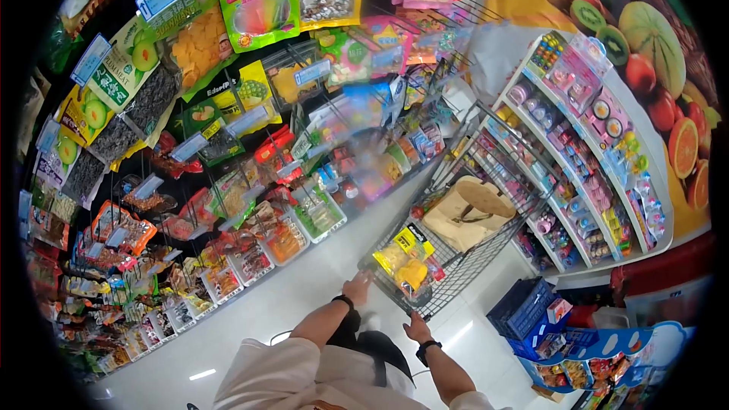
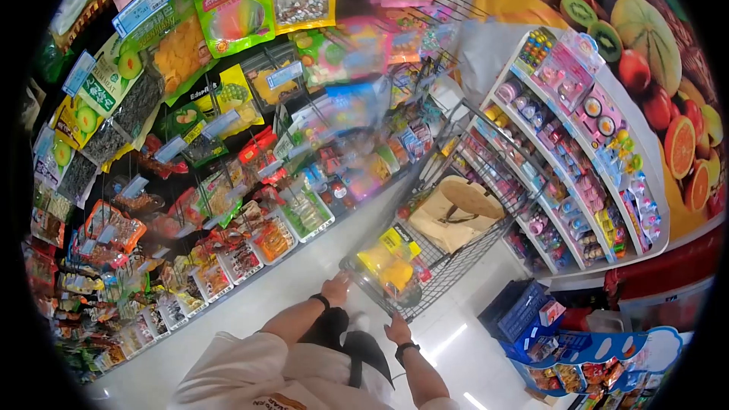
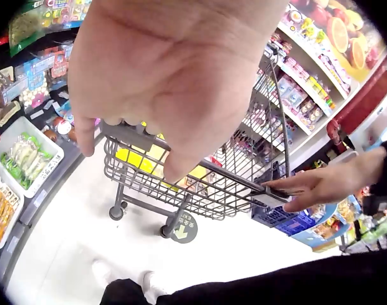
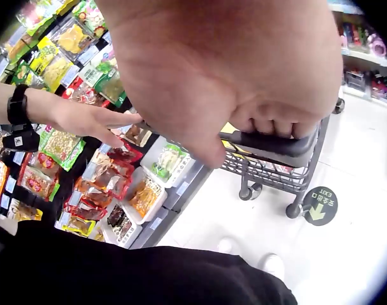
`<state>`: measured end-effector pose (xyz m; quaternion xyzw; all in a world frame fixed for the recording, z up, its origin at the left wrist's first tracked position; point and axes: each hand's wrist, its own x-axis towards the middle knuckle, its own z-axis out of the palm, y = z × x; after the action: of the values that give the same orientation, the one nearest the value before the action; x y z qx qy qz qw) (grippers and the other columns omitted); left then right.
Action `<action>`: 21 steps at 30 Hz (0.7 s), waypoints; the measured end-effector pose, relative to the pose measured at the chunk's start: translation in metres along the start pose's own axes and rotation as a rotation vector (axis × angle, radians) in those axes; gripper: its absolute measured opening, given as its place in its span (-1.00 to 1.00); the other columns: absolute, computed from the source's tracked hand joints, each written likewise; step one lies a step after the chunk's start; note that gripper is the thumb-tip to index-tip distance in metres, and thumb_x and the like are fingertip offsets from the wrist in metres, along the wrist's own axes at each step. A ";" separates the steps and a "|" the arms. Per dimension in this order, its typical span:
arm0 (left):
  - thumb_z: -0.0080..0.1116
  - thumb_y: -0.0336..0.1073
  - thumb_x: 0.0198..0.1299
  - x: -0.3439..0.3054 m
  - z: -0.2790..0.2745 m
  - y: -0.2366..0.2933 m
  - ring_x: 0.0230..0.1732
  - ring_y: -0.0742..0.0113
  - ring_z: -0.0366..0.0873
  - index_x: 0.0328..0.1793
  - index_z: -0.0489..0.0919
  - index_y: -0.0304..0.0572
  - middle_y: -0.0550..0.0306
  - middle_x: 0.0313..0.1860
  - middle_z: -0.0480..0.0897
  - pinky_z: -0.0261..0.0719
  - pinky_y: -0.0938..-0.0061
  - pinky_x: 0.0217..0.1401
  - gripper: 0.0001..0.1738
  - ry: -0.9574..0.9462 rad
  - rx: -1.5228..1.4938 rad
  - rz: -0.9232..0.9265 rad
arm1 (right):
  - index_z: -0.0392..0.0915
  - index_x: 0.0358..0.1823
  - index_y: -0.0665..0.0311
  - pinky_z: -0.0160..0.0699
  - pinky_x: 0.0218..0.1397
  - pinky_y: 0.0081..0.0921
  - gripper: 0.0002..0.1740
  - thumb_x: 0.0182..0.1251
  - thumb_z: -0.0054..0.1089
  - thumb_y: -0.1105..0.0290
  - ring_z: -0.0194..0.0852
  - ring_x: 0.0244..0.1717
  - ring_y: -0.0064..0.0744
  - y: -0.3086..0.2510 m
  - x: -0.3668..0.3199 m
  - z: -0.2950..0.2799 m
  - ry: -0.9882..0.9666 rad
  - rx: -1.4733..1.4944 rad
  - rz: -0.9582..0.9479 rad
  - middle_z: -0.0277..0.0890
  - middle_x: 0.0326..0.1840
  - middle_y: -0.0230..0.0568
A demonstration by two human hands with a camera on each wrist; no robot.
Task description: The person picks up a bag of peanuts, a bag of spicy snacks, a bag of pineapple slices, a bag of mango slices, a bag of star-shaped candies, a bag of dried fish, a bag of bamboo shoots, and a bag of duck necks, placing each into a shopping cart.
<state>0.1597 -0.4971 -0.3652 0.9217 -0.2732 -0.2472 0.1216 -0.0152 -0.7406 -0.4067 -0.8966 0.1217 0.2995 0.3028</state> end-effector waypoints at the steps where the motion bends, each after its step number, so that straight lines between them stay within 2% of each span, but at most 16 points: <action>1: -0.06 -0.36 0.10 -0.003 0.006 0.001 0.55 0.18 0.05 0.49 0.20 0.02 0.16 0.58 0.06 0.49 0.02 0.15 -0.28 0.023 -0.015 -0.008 | 0.15 0.33 0.44 0.16 0.47 -0.23 -0.24 0.23 0.18 0.13 0.13 0.43 0.10 -0.003 -0.008 0.001 0.034 -0.014 -0.014 0.19 0.39 0.25; 3: -0.04 -0.37 0.09 -0.013 0.009 0.007 0.55 0.17 0.04 0.49 0.19 -0.02 0.12 0.58 0.04 0.48 0.01 0.17 -0.26 -0.033 -0.100 -0.075 | 0.17 0.30 0.43 0.22 0.43 -0.21 -0.26 0.20 0.20 0.17 0.20 0.39 0.11 -0.011 -0.021 0.006 0.178 -0.101 -0.093 0.25 0.35 0.25; 6: 0.02 -0.36 0.05 -0.033 0.014 0.023 0.55 0.15 0.02 0.47 0.20 -0.15 0.04 0.57 0.06 0.36 -0.04 0.30 -0.25 -0.048 -0.091 -0.140 | 0.12 0.37 0.51 0.16 0.47 -0.24 -0.20 0.22 0.18 0.19 0.12 0.44 0.11 -0.017 -0.041 0.000 0.064 0.038 -0.035 0.15 0.42 0.27; 7: 0.02 -0.36 0.05 -0.037 0.014 0.027 0.56 0.14 0.01 0.46 0.21 -0.17 0.03 0.57 0.07 0.29 -0.04 0.35 -0.26 -0.040 -0.076 -0.146 | 0.13 0.36 0.54 0.18 0.46 -0.26 -0.23 0.21 0.15 0.23 0.16 0.41 0.10 -0.019 -0.049 0.001 0.096 0.010 -0.051 0.16 0.41 0.27; 10: 0.05 -0.34 0.04 -0.053 0.010 0.040 0.58 0.11 -0.06 0.46 0.22 -0.21 -0.01 0.58 0.05 0.06 -0.02 0.49 -0.25 0.017 0.071 -0.129 | 0.13 0.38 0.46 0.15 0.47 -0.19 -0.22 0.18 0.16 0.24 0.17 0.42 0.05 -0.018 -0.069 0.002 0.087 0.019 -0.010 0.16 0.43 0.18; 11: 0.05 -0.33 0.04 -0.057 0.008 0.043 0.60 0.10 -0.08 0.46 0.22 -0.21 -0.02 0.58 0.02 -0.03 0.00 0.53 -0.24 0.041 0.137 -0.118 | 0.27 0.28 0.26 0.25 0.35 -0.06 -0.34 0.09 0.19 0.33 0.27 0.33 -0.06 -0.022 -0.079 0.010 0.278 -0.126 -0.019 0.29 0.32 0.01; 12: 0.07 -0.33 0.03 -0.059 0.010 0.046 0.60 0.08 -0.12 0.47 0.22 -0.22 -0.05 0.59 0.00 -0.08 0.00 0.55 -0.23 0.146 0.099 -0.163 | 0.24 0.31 0.26 0.13 0.41 0.00 -0.29 0.08 0.20 0.30 0.14 0.42 -0.13 -0.025 -0.087 0.009 0.242 -0.151 0.022 0.21 0.40 -0.05; 14: 0.10 -0.33 0.00 -0.061 0.018 0.048 0.62 0.05 -0.18 0.48 0.21 -0.24 -0.11 0.60 -0.05 -0.18 0.01 0.58 -0.19 0.351 0.022 -0.255 | 0.23 0.31 0.29 0.16 0.39 0.00 -0.27 0.06 0.22 0.28 0.16 0.41 -0.11 -0.015 -0.091 0.023 0.300 -0.173 0.010 0.22 0.38 -0.04; 15: 0.13 -0.28 0.07 -0.064 0.017 0.048 0.62 -0.01 -0.21 0.52 0.12 -0.26 -0.18 0.60 -0.09 -0.18 -0.03 0.57 -0.15 0.338 0.002 -0.335 | 0.24 0.29 0.33 0.16 0.40 -0.05 -0.27 0.04 0.23 0.29 0.16 0.39 -0.09 -0.014 -0.094 0.027 0.294 -0.146 0.017 0.24 0.36 -0.02; 18: 0.13 -0.15 0.18 -0.073 0.020 0.042 0.61 -0.04 -0.19 0.55 0.02 -0.27 -0.24 0.58 -0.04 -0.12 -0.08 0.54 -0.13 0.309 -0.237 -0.570 | 0.27 0.27 0.37 0.16 0.41 -0.09 -0.29 0.04 0.23 0.30 0.17 0.37 -0.06 -0.006 -0.098 0.039 0.337 -0.126 0.024 0.25 0.35 0.02; 19: 0.13 -0.03 0.23 -0.072 0.030 0.030 0.57 -0.09 -0.04 0.57 -0.05 -0.23 -0.19 0.54 0.08 0.06 -0.05 0.49 -0.08 0.209 -0.286 -0.560 | 0.27 0.27 0.40 0.15 0.43 -0.14 -0.29 0.06 0.22 0.29 0.15 0.38 -0.02 -0.005 -0.100 0.042 0.346 -0.143 0.030 0.25 0.35 0.06; 21: 0.15 -0.03 0.22 -0.079 0.044 0.009 0.52 -0.10 0.05 0.57 -0.04 -0.13 -0.09 0.49 0.21 0.17 -0.01 0.43 -0.10 0.059 -0.403 -0.475 | 0.20 0.33 0.43 0.06 0.50 -0.17 -0.26 0.09 0.19 0.32 0.06 0.45 0.04 0.001 -0.105 0.049 0.292 -0.098 0.065 0.19 0.39 0.13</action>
<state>0.0751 -0.4644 -0.3684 0.9238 0.0077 -0.2911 0.2485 -0.1213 -0.7071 -0.3747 -0.9398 0.1787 0.1811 0.2280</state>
